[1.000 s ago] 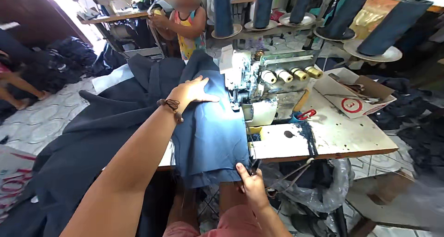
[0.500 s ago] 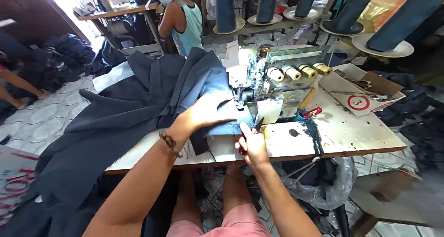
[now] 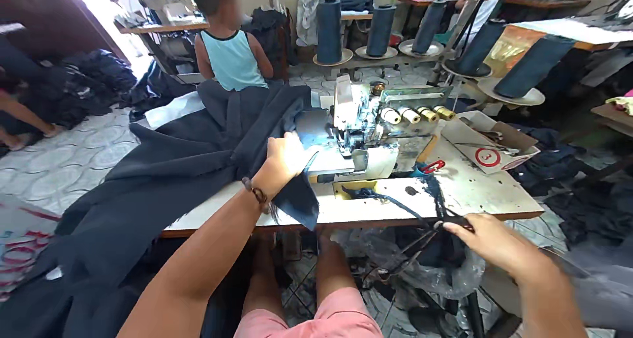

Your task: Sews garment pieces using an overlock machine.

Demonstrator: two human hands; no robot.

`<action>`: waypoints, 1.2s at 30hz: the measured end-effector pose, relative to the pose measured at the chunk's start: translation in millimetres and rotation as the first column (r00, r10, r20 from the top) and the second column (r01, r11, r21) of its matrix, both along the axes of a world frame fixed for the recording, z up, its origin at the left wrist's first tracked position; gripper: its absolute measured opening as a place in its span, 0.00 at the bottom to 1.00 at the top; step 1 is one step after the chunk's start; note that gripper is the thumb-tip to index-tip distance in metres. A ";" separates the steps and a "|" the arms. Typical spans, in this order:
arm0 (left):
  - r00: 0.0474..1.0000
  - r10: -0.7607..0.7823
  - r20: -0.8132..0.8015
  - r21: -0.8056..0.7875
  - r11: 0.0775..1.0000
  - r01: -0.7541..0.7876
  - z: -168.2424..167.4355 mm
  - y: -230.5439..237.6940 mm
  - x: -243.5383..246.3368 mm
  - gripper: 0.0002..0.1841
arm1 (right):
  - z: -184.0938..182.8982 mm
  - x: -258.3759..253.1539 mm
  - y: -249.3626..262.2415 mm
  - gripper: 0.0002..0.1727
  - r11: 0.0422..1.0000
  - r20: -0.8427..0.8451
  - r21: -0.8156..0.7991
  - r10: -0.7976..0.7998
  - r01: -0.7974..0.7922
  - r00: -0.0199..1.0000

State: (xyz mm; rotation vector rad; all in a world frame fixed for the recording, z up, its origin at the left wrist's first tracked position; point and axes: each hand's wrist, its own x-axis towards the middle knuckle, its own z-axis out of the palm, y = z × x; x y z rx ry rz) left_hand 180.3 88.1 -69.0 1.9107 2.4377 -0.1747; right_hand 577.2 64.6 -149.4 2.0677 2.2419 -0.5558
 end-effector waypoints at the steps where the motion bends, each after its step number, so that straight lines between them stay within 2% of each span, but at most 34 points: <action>1: 1.000 -0.006 0.001 0.040 0.999 0.006 0.2 -16.9 0.1 0.36 | 8.2 -0.5 -2.1 0.34 1.000 0.025 0.021 -0.008 0.007 1.000; 2: 0.999 -0.032 0.014 0.109 0.994 0.031 -2.1 -33.5 -1.5 0.33 | 16.3 -4.0 -3.3 0.31 0.998 -0.004 0.061 0.020 -0.020 1.000; 4: 0.996 -0.093 -0.011 0.203 0.975 0.094 -3.6 -59.3 -1.8 0.26 | 31.2 -25.1 -2.2 0.23 0.978 -0.169 0.172 0.145 -0.116 0.975; 7: 0.966 -0.231 -0.116 0.309 0.916 0.257 -7.1 -81.5 0.5 0.17 | 44.8 -90.6 6.2 0.15 0.910 -0.353 0.365 0.332 -0.198 0.875; 9: 0.944 -0.280 -0.175 0.355 0.876 0.326 -9.8 -85.3 3.7 0.16 | 55.7 -140.8 13.9 0.20 0.873 -0.289 0.410 0.400 -0.265 0.870; 12: 0.931 -0.317 -0.181 0.384 0.849 0.363 -11.9 -88.7 8.4 0.16 | 76.9 -205.9 24.0 0.22 0.869 -0.048 0.318 0.415 -0.380 0.909; 16: 0.933 -0.330 -0.144 0.355 0.863 0.360 -12.8 -92.5 6.4 0.16 | 81.9 -239.0 30.2 0.18 0.838 0.019 0.278 0.484 -0.470 0.875; 18: 0.942 -0.308 -0.136 0.331 0.882 0.336 -11.8 -95.0 -4.4 0.15 | 77.4 -232.5 30.2 0.18 0.826 -0.025 0.331 0.492 -0.457 0.870; 21: 0.965 -0.226 -0.135 0.318 0.912 0.258 -12.0 -100.5 -25.8 0.10 | 59.8 -194.3 35.4 0.17 0.807 -0.130 0.460 0.474 -0.370 0.871; 23: 0.954 -0.279 -0.114 0.344 0.889 0.301 -17.8 -104.0 -23.9 0.17 | 51.5 -160.0 38.8 0.22 0.834 -0.186 0.418 0.466 -0.360 0.865; 25: 0.844 -0.534 -0.053 0.380 0.771 0.511 -37.5 -107.5 4.3 0.21 | 43.4 -130.9 45.9 0.26 0.873 -0.211 0.329 0.439 -0.359 0.873; 27: 0.608 -0.790 0.079 0.374 0.589 0.716 -78.8 -110.6 53.0 0.26 | 36.4 -110.3 50.3 0.22 0.892 -0.217 0.257 0.428 -0.371 0.877; 28: 0.516 -0.842 0.157 0.304 0.538 0.786 -98.0 -110.1 76.9 0.31 | 36.7 -102.9 50.6 0.19 0.896 -0.206 0.226 0.427 -0.382 0.880; 29: 0.466 -0.861 0.203 0.225 0.504 0.834 -115.8 -105.8 95.2 0.36 | 39.2 -96.2 48.5 0.17 0.899 -0.198 0.199 0.427 -0.391 0.882; 30: 0.448 -0.866 0.222 0.176 0.487 0.855 -131.8 -98.3 107.4 0.40 | 40.7 -88.1 44.0 0.15 0.896 -0.193 0.191 0.435 -0.401 0.879; 32: 0.457 -0.873 0.169 0.210 0.485 0.849 -151.8 -77.3 116.8 0.43 | 35.9 -63.5 29.5 0.08 0.894 -0.204 0.214 0.436 -0.394 0.877; 34: 0.472 -0.878 0.086 0.308 0.474 0.825 -154.6 -58.1 114.7 0.38 | 15.7 -30.0 8.5 0.06 0.919 -0.289 0.229 0.379 -0.321 0.879; 36: 0.468 -0.882 0.063 0.372 0.456 0.809 -153.2 -45.7 108.3 0.33 | -15.5 -3.6 -13.3 0.10 0.965 -0.429 0.112 0.262 -0.237 0.864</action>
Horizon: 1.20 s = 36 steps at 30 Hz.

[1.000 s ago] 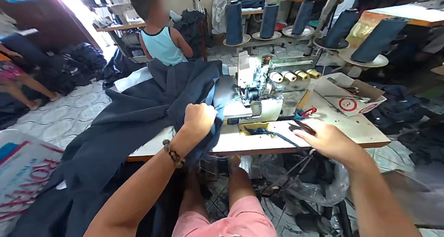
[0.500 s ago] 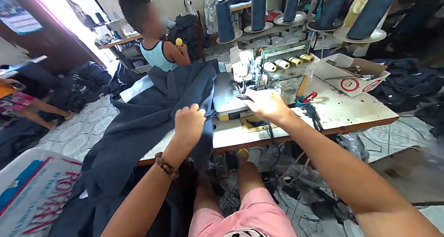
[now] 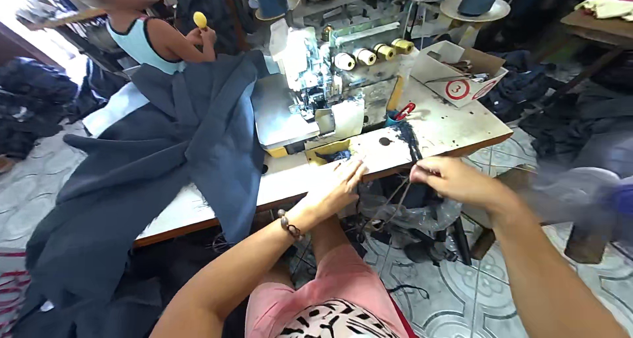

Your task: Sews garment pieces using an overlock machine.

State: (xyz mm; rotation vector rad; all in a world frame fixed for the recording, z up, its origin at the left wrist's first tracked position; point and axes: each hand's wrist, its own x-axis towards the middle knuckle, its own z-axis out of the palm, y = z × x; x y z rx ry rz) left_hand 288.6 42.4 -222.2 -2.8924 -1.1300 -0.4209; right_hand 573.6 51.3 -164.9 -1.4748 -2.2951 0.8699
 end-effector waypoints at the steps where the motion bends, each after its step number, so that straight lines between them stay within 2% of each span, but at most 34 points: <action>1: 1.000 0.003 0.024 0.007 1.000 -0.003 -0.1 3.3 -2.7 0.32 | -21.5 6.6 -10.1 0.11 0.993 -0.072 -0.113 -0.023 0.014 0.997; 3: 0.997 0.065 0.027 -0.013 0.998 -0.065 1.3 9.1 -5.0 0.33 | -72.9 7.2 -26.2 0.12 0.960 -0.202 -0.279 -0.068 0.009 0.977; 5: 0.991 0.128 0.031 -0.067 0.990 -0.125 5.7 15.3 -6.1 0.36 | -115.2 -5.1 -36.5 0.15 0.932 -0.271 -0.361 -0.142 0.037 0.952; 8: 0.983 0.184 0.023 -0.167 0.970 -0.178 28.7 7.1 -10.0 0.36 | -149.1 -21.9 -47.8 0.16 0.849 -0.295 -0.513 -0.317 0.130 0.902; 11: 0.975 0.221 0.018 -0.221 0.952 -0.212 39.4 0.5 -8.0 0.35 | -184.1 -12.2 -62.3 0.18 0.714 -0.444 -0.687 -0.561 0.137 0.698; 12: 0.975 0.223 0.026 -0.241 0.947 -0.210 40.2 1.9 -6.2 0.34 | -196.8 -2.9 -68.4 0.19 0.659 -0.442 -0.741 -0.624 0.130 0.644; 13: 0.974 0.223 0.031 -0.273 0.940 -0.206 40.8 4.8 -4.3 0.34 | -210.6 7.3 -76.0 0.21 0.614 -0.392 -0.771 -0.664 0.166 0.637; 14: 0.974 0.225 0.031 -0.289 0.935 -0.206 41.8 7.1 -3.5 0.34 | -224.6 17.3 -83.9 0.22 0.581 -0.294 -0.776 -0.678 0.247 0.674; 16: 0.976 0.216 0.040 -0.292 0.936 -0.195 43.5 15.0 -7.0 0.30 | -247.4 31.7 -100.2 0.21 0.575 -0.085 -0.705 -0.651 0.416 0.754; 18: 0.972 0.236 -0.010 -0.364 0.904 -0.224 39.2 36.1 -12.3 0.26 | -248.8 30.7 -113.9 0.17 0.609 -0.076 -0.609 -0.683 0.509 0.726; 21: 0.939 0.311 -0.149 -0.399 0.850 -0.345 43.1 51.6 -5.7 0.26 | -219.5 2.8 -112.0 0.16 0.706 -0.342 -0.505 -0.692 0.498 0.635; 23: 0.912 0.346 -0.222 -0.402 0.819 -0.409 49.8 55.6 2.7 0.27 | -198.8 -28.7 -97.9 0.24 0.756 -0.495 -0.434 -0.655 0.490 0.572; 26: 0.908 0.393 -0.145 -0.406 0.813 -0.417 50.3 61.8 1.2 0.22 | -189.7 -73.5 -71.3 0.41 0.838 -0.614 -0.320 -0.539 0.442 0.576; 28: 0.899 0.431 -0.081 -0.423 0.802 -0.423 50.0 63.7 -3.6 0.15 | -199.2 -94.6 -57.8 0.44 0.884 -0.611 -0.309 -0.467 0.351 0.639; 29: 0.895 0.440 -0.072 -0.420 0.801 -0.427 50.2 63.5 -4.6 0.14 | -208.5 -101.0 -54.4 0.39 0.891 -0.576 -0.340 -0.450 0.300 0.682; 31: 0.896 0.441 -0.059 -0.411 0.807 -0.424 48.8 62.0 -5.3 0.13 | -231.4 -107.0 -55.5 0.22 0.855 -0.462 -0.464 -0.458 0.234 0.760; 33: 0.907 0.421 -0.019 -0.400 0.828 -0.392 46.5 58.4 -7.4 0.15 | -242.8 -95.8 -64.2 0.16 0.813 -0.356 -0.541 -0.452 0.214 0.818; 34: 0.915 0.402 0.013 -0.385 0.847 -0.367 45.0 56.0 -9.5 0.15 | -238.2 -85.8 -69.2 0.16 0.812 -0.316 -0.530 -0.456 0.244 0.832; 36: 0.933 0.340 0.116 -0.299 0.908 -0.293 36.8 52.1 -15.9 0.15 | -206.0 -62.5 -76.3 0.17 0.819 -0.246 -0.478 -0.472 0.318 0.847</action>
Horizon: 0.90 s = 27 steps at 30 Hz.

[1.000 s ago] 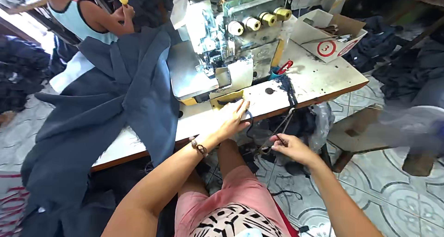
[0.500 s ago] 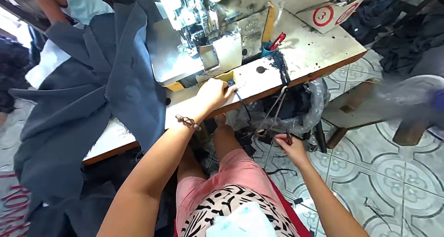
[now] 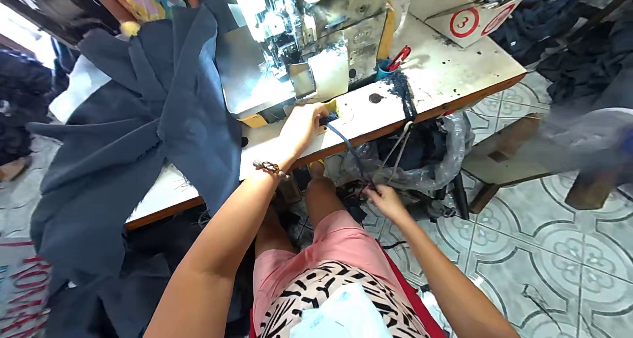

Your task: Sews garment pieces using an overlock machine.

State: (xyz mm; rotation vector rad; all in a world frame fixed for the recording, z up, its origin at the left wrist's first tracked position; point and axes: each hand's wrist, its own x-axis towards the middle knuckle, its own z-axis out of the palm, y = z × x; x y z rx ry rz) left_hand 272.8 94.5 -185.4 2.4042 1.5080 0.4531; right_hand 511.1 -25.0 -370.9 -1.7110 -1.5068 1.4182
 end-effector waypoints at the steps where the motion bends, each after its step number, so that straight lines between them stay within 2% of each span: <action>1: 0.999 -0.039 0.031 0.081 0.996 0.036 -6.5 -1.5 -3.4 0.14 | 21.9 11.8 -0.8 0.17 0.999 0.034 0.046 -0.008 0.006 0.999; 3: 0.996 -0.086 0.035 0.205 0.976 0.077 -12.1 -9.9 -4.8 0.14 | 75.7 31.8 0.4 0.16 0.986 0.054 0.165 -0.008 -0.001 0.998; 4: 0.994 -0.101 0.035 0.264 0.961 0.088 -11.3 -17.3 -2.7 0.18 | 105.4 37.2 2.3 0.15 0.973 0.031 0.232 -0.014 0.006 0.999; 5: 0.994 -0.103 0.044 0.302 0.949 0.085 -7.3 -26.2 1.5 0.27 | 134.0 38.4 5.1 0.13 0.951 -0.029 0.307 -0.013 0.022 0.999; 6: 0.993 -0.101 0.066 0.296 0.952 0.077 -0.7 -35.8 7.2 0.40 | 158.6 36.1 9.9 0.11 0.920 -0.125 0.390 0.014 0.037 0.992; 8: 0.983 -0.138 0.120 0.140 0.983 0.120 15.1 -50.7 21.1 0.64 | 199.8 21.0 25.5 0.06 0.860 -0.360 0.506 0.145 0.063 0.921; 9: 0.964 -0.191 0.186 0.032 0.982 0.189 21.3 -53.2 26.8 0.69 | 218.9 9.2 34.1 0.05 0.842 -0.442 0.537 0.225 0.055 0.868; 10: 0.925 -0.242 0.294 -0.088 0.956 0.278 26.3 -53.5 30.7 0.66 | 235.6 -3.8 42.8 0.05 0.826 -0.491 0.563 0.309 0.026 0.815; 11: 0.854 -0.268 0.445 -0.161 0.915 0.371 28.0 -52.0 32.7 0.52 | 250.0 -17.0 51.2 0.05 0.810 -0.522 0.586 0.388 -0.011 0.759; 12: 0.764 -0.251 0.595 -0.189 0.880 0.436 29.2 -49.7 33.5 0.27 | 262.1 -28.7 60.2 0.06 0.790 -0.539 0.611 0.461 -0.049 0.705; 13: 0.675 -0.173 0.717 -0.219 0.864 0.454 31.5 -47.6 32.8 0.07 | 271.8 -36.9 68.6 0.06 0.767 -0.530 0.636 0.511 -0.081 0.676; 14: 0.601 -0.029 0.799 -0.273 0.873 0.404 36.2 -47.9 30.4 0.09 | 278.7 -40.2 76.1 0.05 0.748 -0.504 0.656 0.534 -0.101 0.679; 15: 0.528 0.134 0.839 -0.326 0.900 0.289 42.5 -49.0 27.2 0.13 | 282.1 -39.0 82.6 0.06 0.745 -0.489 0.660 0.523 -0.096 0.698; 16: 0.462 0.247 0.852 -0.332 0.937 0.112 47.5 -50.0 24.4 0.13 | 281.1 -33.3 89.1 0.09 0.752 -0.482 0.655 0.496 -0.079 0.722; 17: 0.462 0.238 0.855 -0.244 0.969 -0.046 46.7 -50.7 18.3 0.11 | 275.7 -24.3 95.2 0.13 0.762 -0.479 0.645 0.459 -0.054 0.748; 18: 0.562 0.164 0.811 -0.097 0.984 -0.146 39.9 -53.6 9.4 0.11 | 266.2 -13.5 99.4 0.17 0.769 -0.462 0.639 0.410 -0.026 0.786; 19: 0.739 0.082 0.669 0.069 0.983 -0.171 29.3 -57.0 -0.1 0.16 | 254.0 -2.7 102.0 0.18 0.771 -0.427 0.636 0.354 -0.002 0.832; 20: 0.884 0.022 0.467 0.215 0.967 -0.138 15.1 -53.5 -7.5 0.22 | 240.4 6.1 102.4 0.18 0.781 -0.382 0.624 0.279 0.023 0.881; 21: 0.970 0.028 0.243 0.223 0.971 -0.084 4.3 -51.6 -10.6 0.28 | 226.3 12.4 100.2 0.17 0.797 -0.335 0.602 0.202 0.044 0.920; 22: 0.997 0.063 0.033 0.149 0.987 -0.067 -3.3 -49.2 -8.9 0.34 | 212.7 16.5 96.3 0.15 0.815 -0.296 0.576 0.137 0.062 0.945; 24: 0.962 0.069 -0.266 -0.051 0.995 -0.086 -1.9 -38.4 4.7 0.44 | 191.0 20.3 84.6 0.12 0.843 -0.233 0.531 0.049 0.085 0.971; 25: 0.933 0.044 -0.358 -0.159 0.981 -0.108 5.2 -29.2 13.7 0.48 | 183.0 20.0 77.1 0.12 0.852 -0.210 0.515 0.028 0.087 0.977; 27: 0.912 0.005 -0.410 -0.331 0.931 -0.153 17.1 -4.9 29.3 0.46 | 172.5 16.5 64.2 0.13 0.864 -0.137 0.502 0.033 0.041 0.990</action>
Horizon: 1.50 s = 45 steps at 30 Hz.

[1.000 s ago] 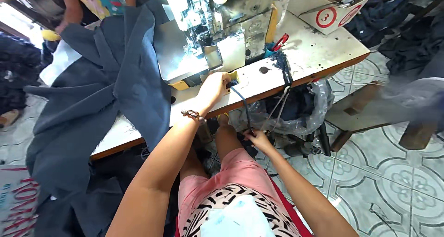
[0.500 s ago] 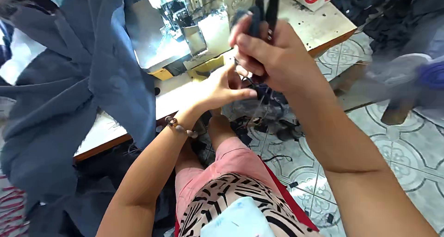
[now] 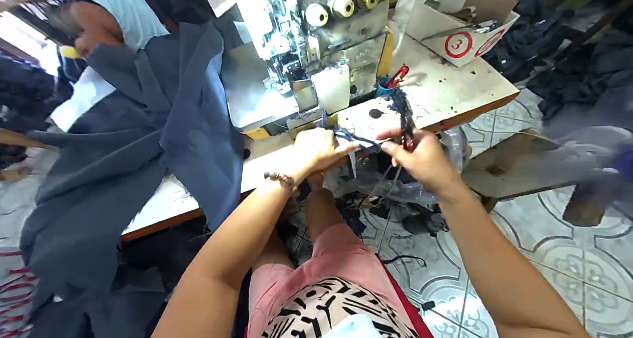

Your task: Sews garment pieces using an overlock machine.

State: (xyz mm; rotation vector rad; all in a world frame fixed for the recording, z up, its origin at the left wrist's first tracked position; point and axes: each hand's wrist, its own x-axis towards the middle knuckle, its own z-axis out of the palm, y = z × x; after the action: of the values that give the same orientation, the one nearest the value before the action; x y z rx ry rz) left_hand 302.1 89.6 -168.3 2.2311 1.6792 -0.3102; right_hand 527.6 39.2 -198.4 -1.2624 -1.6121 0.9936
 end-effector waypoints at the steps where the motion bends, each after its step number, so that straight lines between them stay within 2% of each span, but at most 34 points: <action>1: 1.000 0.016 0.017 -0.080 0.997 -0.015 2.8 12.4 4.3 0.45 | -3.6 -3.2 -5.0 0.15 1.000 0.051 0.010 0.012 -0.012 0.999; 3: 0.997 0.019 0.072 -0.178 0.984 -0.006 3.6 31.6 5.8 0.44 | -14.0 -9.7 -5.3 0.26 0.993 0.158 0.101 0.044 -0.060 0.986; 5: 0.992 0.045 0.118 -0.166 0.986 -0.025 4.2 37.4 5.0 0.41 | -24.8 -15.9 1.1 0.33 0.968 0.318 0.225 0.039 -0.115 0.947; 6: 0.989 0.086 0.124 -0.132 0.989 -0.069 4.0 35.6 5.4 0.39 | -29.0 -19.0 4.4 0.30 0.955 0.386 0.270 0.012 -0.126 0.922; 9: 0.983 0.136 0.121 0.087 0.985 -0.147 1.2 22.3 -5.5 0.26 | -26.4 -25.6 21.4 0.11 0.929 0.476 0.330 -0.009 -0.169 0.880; 11: 0.983 0.111 0.144 0.236 0.961 -0.143 2.3 8.1 -18.7 0.20 | -15.2 -30.7 38.4 0.08 0.944 0.486 0.244 0.080 -0.223 0.871; 13: 0.983 0.069 0.171 0.385 0.913 -0.131 6.3 -14.8 -27.2 0.18 | -3.5 -38.8 55.4 0.07 0.957 0.494 0.156 0.140 -0.246 0.858; 16: 0.962 -0.050 0.269 0.564 0.818 -0.115 -2.3 -37.5 -38.7 0.20 | 6.7 -49.3 74.0 0.08 0.950 0.397 0.237 0.099 -0.206 0.913; 18: 0.926 -0.209 0.313 0.617 0.786 -0.031 -11.9 -50.8 -43.5 0.20 | 16.4 -48.8 75.5 0.09 0.938 0.266 0.320 0.046 -0.133 0.963; 19: 0.904 -0.288 0.316 0.608 0.793 0.040 -21.0 -52.4 -44.2 0.22 | 20.7 -45.7 74.9 0.10 0.941 0.209 0.322 0.040 -0.107 0.977; 21: 0.890 -0.388 0.239 0.518 0.827 0.221 -41.9 -51.1 -45.7 0.36 | 26.5 -35.8 71.2 0.12 0.967 0.126 0.239 0.058 -0.087 0.990; 22: 0.889 -0.407 0.212 0.485 0.833 0.266 -45.0 -48.9 -46.2 0.39 | 27.1 -30.4 68.8 0.12 0.979 0.096 0.187 0.061 -0.078 0.994; 23: 0.898 -0.399 0.186 0.469 0.839 0.276 -41.5 -45.9 -46.8 0.37 | 27.1 -24.9 65.1 0.12 0.988 0.066 0.137 0.062 -0.071 0.996; 25: 0.937 -0.316 0.151 0.351 0.903 0.248 -19.1 -38.0 -41.6 0.32 | 25.8 -13.6 55.3 0.11 0.994 0.014 0.101 0.048 -0.049 0.999; 28: 0.991 -0.089 0.096 0.093 0.992 0.080 5.1 -11.5 -15.9 0.26 | 19.9 -0.3 35.9 0.12 0.993 -0.036 0.115 -0.011 0.015 0.999; 30: 1.000 0.015 0.014 -0.084 0.996 -0.014 10.5 18.4 2.5 0.33 | 8.0 2.9 20.3 0.13 0.988 -0.104 0.119 -0.091 0.103 0.990; 34: 0.988 0.150 0.030 -0.171 0.975 -0.143 8.3 45.2 14.4 0.25 | -37.9 -2.1 -22.2 0.16 0.976 -0.241 -0.004 -0.214 0.219 0.947; 37: 0.983 0.152 0.101 -0.163 0.978 -0.134 4.7 40.1 9.1 0.25 | -70.1 -6.3 -43.1 0.16 0.963 -0.303 -0.123 -0.268 0.241 0.915; 39: 0.976 0.067 0.207 -0.094 0.994 -0.049 3.0 27.7 -0.9 0.26 | -74.6 -5.0 -44.0 0.15 0.964 -0.301 -0.137 -0.258 0.226 0.918; 42: 0.957 -0.023 0.288 0.158 0.987 -0.024 13.5 -14.8 -8.2 0.18 | -57.5 -6.4 -33.2 0.14 0.984 -0.263 -0.052 -0.179 0.172 0.948; 44: 0.944 -0.064 0.323 0.325 0.944 -0.047 13.6 -30.2 -12.2 0.13 | -38.3 -12.8 -19.0 0.14 0.991 -0.225 0.035 -0.119 0.130 0.967; 45: 0.931 -0.110 0.348 0.404 0.914 -0.043 10.6 -32.6 -14.1 0.16 | -29.6 -17.2 -10.5 0.13 0.992 -0.208 0.069 -0.092 0.108 0.974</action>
State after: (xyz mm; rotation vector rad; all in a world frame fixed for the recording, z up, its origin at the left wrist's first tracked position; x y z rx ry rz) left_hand 287.9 57.0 -157.7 2.4088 1.6065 0.4699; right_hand 510.5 28.7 -228.0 -1.1372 -1.4027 0.9539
